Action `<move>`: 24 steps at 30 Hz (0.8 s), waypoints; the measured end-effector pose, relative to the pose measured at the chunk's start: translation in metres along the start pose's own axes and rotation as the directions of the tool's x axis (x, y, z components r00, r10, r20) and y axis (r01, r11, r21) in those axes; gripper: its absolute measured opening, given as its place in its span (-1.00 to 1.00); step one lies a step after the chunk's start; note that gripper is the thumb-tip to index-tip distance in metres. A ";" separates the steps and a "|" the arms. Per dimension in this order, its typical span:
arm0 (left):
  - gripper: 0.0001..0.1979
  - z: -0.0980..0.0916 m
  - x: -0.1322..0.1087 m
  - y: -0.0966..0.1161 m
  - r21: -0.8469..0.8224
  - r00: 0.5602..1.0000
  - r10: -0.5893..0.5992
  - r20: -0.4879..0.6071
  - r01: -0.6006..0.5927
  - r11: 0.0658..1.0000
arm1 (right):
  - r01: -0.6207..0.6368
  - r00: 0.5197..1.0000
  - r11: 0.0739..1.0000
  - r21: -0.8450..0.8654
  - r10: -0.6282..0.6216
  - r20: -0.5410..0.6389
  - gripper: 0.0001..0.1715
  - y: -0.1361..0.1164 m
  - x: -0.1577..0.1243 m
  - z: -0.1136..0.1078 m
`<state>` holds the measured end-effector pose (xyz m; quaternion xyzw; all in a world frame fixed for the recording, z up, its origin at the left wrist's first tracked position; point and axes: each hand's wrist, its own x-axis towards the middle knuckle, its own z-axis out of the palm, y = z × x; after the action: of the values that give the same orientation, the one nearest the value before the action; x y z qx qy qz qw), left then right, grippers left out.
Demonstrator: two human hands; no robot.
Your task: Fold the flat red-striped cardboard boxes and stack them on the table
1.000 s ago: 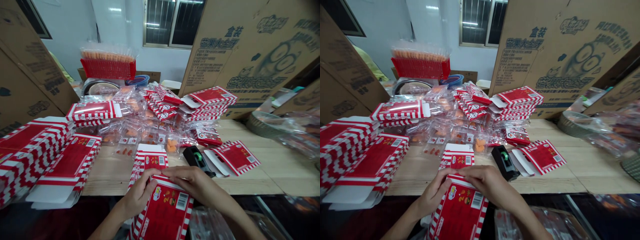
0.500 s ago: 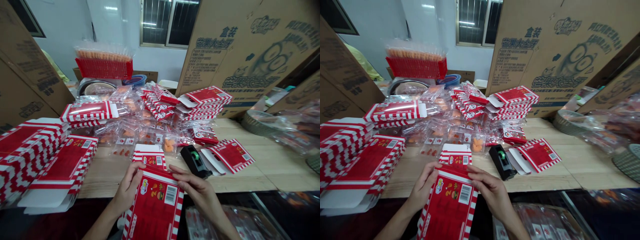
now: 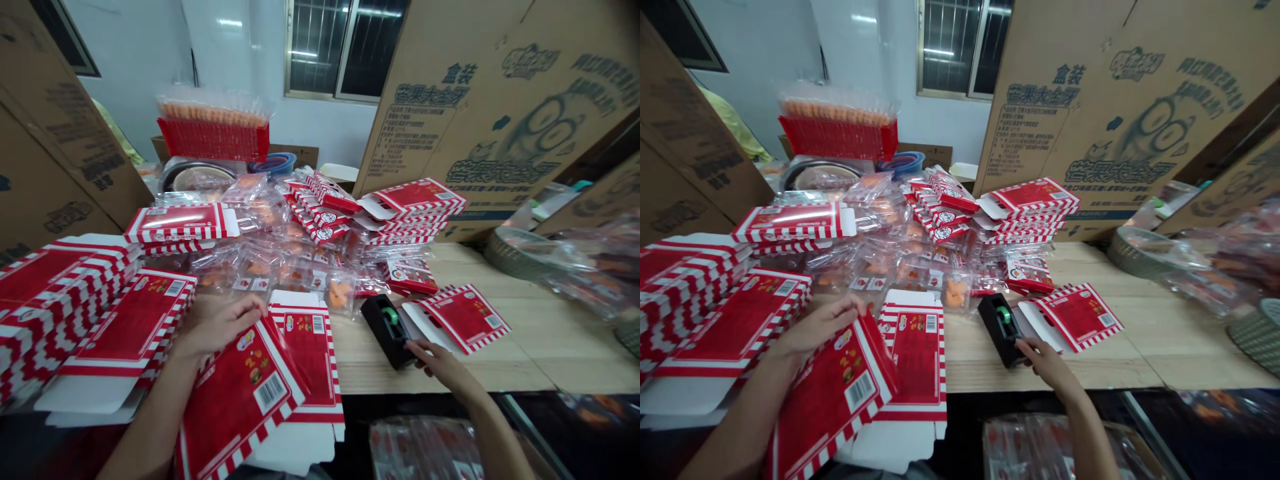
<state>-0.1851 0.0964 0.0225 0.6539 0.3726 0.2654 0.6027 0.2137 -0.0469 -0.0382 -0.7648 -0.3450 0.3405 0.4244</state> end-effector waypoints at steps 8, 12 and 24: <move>-0.77 0.027 0.001 -0.016 0.126 0.983 -0.006 0.182 -0.017 0.992 | -0.033 0.997 0.993 0.117 0.041 -0.068 -0.53 0.043 -0.028 0.007; -0.80 0.032 0.001 -0.013 0.168 0.973 0.022 0.230 -0.061 0.984 | -0.087 0.972 0.996 0.007 0.086 -0.219 -0.70 0.063 -0.025 0.009; -0.85 0.065 0.012 0.002 0.240 0.852 0.096 0.514 -0.250 0.938 | 0.517 0.671 0.824 -0.232 -0.222 0.708 -0.62 -0.099 -0.108 0.092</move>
<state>-0.1259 0.0680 0.0145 0.8142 0.1803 0.0837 0.5455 0.0580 -0.0572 0.0364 -0.5796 -0.6856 0.4081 0.1658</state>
